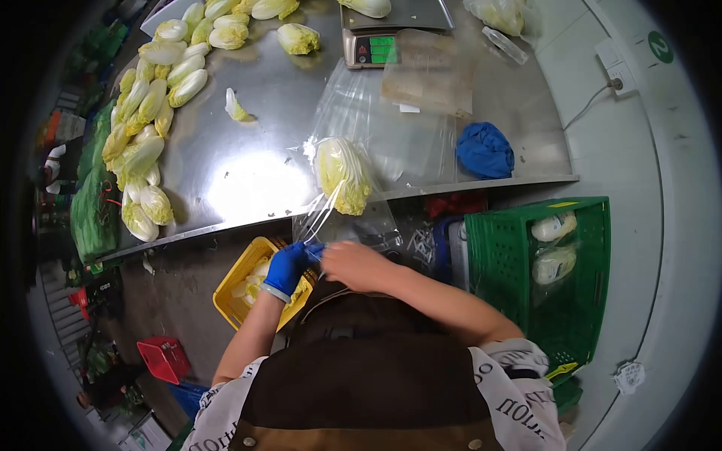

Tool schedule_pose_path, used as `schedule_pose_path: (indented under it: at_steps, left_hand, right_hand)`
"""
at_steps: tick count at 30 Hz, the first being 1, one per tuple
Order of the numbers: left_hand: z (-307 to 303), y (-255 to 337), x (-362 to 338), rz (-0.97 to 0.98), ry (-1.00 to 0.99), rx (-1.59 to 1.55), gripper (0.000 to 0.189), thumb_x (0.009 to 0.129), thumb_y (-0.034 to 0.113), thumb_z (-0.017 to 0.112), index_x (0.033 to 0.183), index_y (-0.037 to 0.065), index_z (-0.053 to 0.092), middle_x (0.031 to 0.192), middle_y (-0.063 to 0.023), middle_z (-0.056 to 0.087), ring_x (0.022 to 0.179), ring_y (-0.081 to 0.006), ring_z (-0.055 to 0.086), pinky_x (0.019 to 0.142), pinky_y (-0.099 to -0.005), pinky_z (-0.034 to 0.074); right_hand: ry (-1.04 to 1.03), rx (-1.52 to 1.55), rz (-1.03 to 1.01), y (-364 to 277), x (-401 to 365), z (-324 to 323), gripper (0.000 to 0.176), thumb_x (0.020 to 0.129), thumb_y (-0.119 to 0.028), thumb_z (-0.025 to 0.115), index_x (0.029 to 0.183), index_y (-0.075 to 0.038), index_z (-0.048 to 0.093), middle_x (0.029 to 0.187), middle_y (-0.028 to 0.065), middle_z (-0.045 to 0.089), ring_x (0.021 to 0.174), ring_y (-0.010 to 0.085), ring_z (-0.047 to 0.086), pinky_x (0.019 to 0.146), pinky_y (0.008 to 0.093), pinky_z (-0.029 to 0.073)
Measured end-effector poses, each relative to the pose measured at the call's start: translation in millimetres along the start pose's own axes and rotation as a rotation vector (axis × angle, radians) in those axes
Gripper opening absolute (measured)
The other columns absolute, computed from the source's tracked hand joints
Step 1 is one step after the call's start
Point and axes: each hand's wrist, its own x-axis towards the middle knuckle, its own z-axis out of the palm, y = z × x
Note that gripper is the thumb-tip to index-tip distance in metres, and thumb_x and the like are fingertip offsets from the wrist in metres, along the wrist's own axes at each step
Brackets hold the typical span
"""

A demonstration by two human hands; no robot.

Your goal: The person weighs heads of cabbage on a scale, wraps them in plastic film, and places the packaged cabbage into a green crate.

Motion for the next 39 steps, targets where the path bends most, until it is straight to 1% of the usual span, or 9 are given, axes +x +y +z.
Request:
schedule_pose_path:
  at_steps: [3,7,9,11,15,25,30,36,39]
  left_hand:
    - [-5.1,11.9,-10.8,0.017,-0.15,0.167,0.036,0.096,0.019,0.043,0.119,-0.007,0.052,0.106,-0.0183,0.064,0.096,-0.0256,0.064,0.089,-0.0337,0.046]
    - [-12.1,24.3,-15.0,-0.083,-0.209,0.079,0.045,0.098,0.027,0.041,0.128,-0.008,0.043,0.111,-0.0234,0.061,0.104,-0.0307,0.061,0.094,-0.0361,0.043]
    - [-43.1,15.8,-2.8,-0.012,-0.124,0.046,0.048,0.095,0.028,0.048,0.131,-0.004,0.042,0.123,-0.0201,0.055,0.113,-0.0336,0.054,0.097,-0.0378,0.041]
    - [-21.8,21.9,-9.4,0.766,0.329,1.028,0.05,0.086,0.018,0.059,0.132,0.004,0.045,0.13,-0.0166,0.051,0.118,-0.0334,0.049,0.099,-0.0395,0.039]
    - [12.8,53.1,-12.0,1.236,0.014,1.871,0.057,0.069,0.009,0.067,0.125,0.011,0.054,0.124,-0.0117,0.055,0.113,-0.0281,0.054,0.095,-0.0395,0.043]
    - [-1.5,114.9,41.4,-0.026,-0.081,0.579,0.032,0.097,0.024,0.047,0.094,-0.002,0.066,0.082,-0.0063,0.067,0.068,-0.0147,0.06,0.062,-0.0276,0.048]
    - [-20.1,38.8,112.2,0.06,0.124,0.545,0.03,0.09,0.026,0.057,0.073,0.002,0.065,0.062,-0.0022,0.058,0.053,-0.0083,0.048,0.049,-0.0241,0.037]
    - [-5.9,44.4,112.7,0.074,0.107,0.592,0.033,0.087,0.024,0.057,0.068,-0.002,0.064,0.053,-0.0087,0.057,0.047,-0.0155,0.052,0.05,-0.0289,0.041]
    - [-12.1,43.2,120.9,0.159,0.141,0.798,0.032,0.081,0.028,0.063,0.07,-0.002,0.063,0.059,-0.0114,0.06,0.055,-0.0224,0.058,0.056,-0.0347,0.046]
  right_hand:
    - [-0.111,-0.216,0.326,20.8,-116.1,18.6,0.016,0.084,-0.023,0.057,0.089,-0.008,0.06,0.089,0.0084,0.057,0.089,0.0247,0.055,0.081,0.0382,0.044]
    - [-1.391,-0.001,0.926,35.5,-272.2,78.1,0.023,0.082,-0.012,0.053,0.103,-0.005,0.061,0.105,0.0125,0.061,0.109,0.0263,0.055,0.09,0.0376,0.044]
    - [-0.892,-0.113,0.884,36.8,-237.0,53.4,0.033,0.081,-0.011,0.055,0.114,-0.006,0.059,0.109,0.0146,0.06,0.111,0.0285,0.055,0.093,0.0398,0.043]
    - [0.055,-0.42,0.671,33.7,-167.8,2.5,0.043,0.076,-0.012,0.059,0.118,-0.005,0.053,0.127,0.0152,0.048,0.12,0.0323,0.043,0.098,0.0418,0.038]
    - [0.29,-0.525,0.148,69.5,-74.8,-17.4,0.042,0.076,-0.012,0.058,0.118,-0.01,0.053,0.132,0.0121,0.047,0.123,0.028,0.043,0.103,0.0414,0.035]
    - [0.411,1.172,0.889,122.6,-30.0,-27.2,0.034,0.097,-0.03,0.044,0.078,-0.003,0.051,0.066,0.0124,0.063,0.06,0.0215,0.064,0.053,0.029,0.051]
    - [0.58,1.039,1.186,125.5,-2.3,16.2,0.039,0.095,-0.032,0.047,0.07,-0.002,0.051,0.043,0.0052,0.047,0.032,0.0139,0.046,0.03,0.0263,0.031]
    - [1.0,0.292,1.048,100.9,-9.6,-5.9,0.028,0.087,-0.03,0.059,0.102,-0.006,0.055,0.092,0.0153,0.063,0.084,0.0255,0.064,0.068,0.0342,0.052]
    - [0.417,-0.287,0.369,70.8,2.0,-23.9,0.05,0.077,-0.029,0.067,0.121,-0.013,0.05,0.13,0.0148,0.045,0.121,0.0343,0.043,0.093,0.0408,0.044]
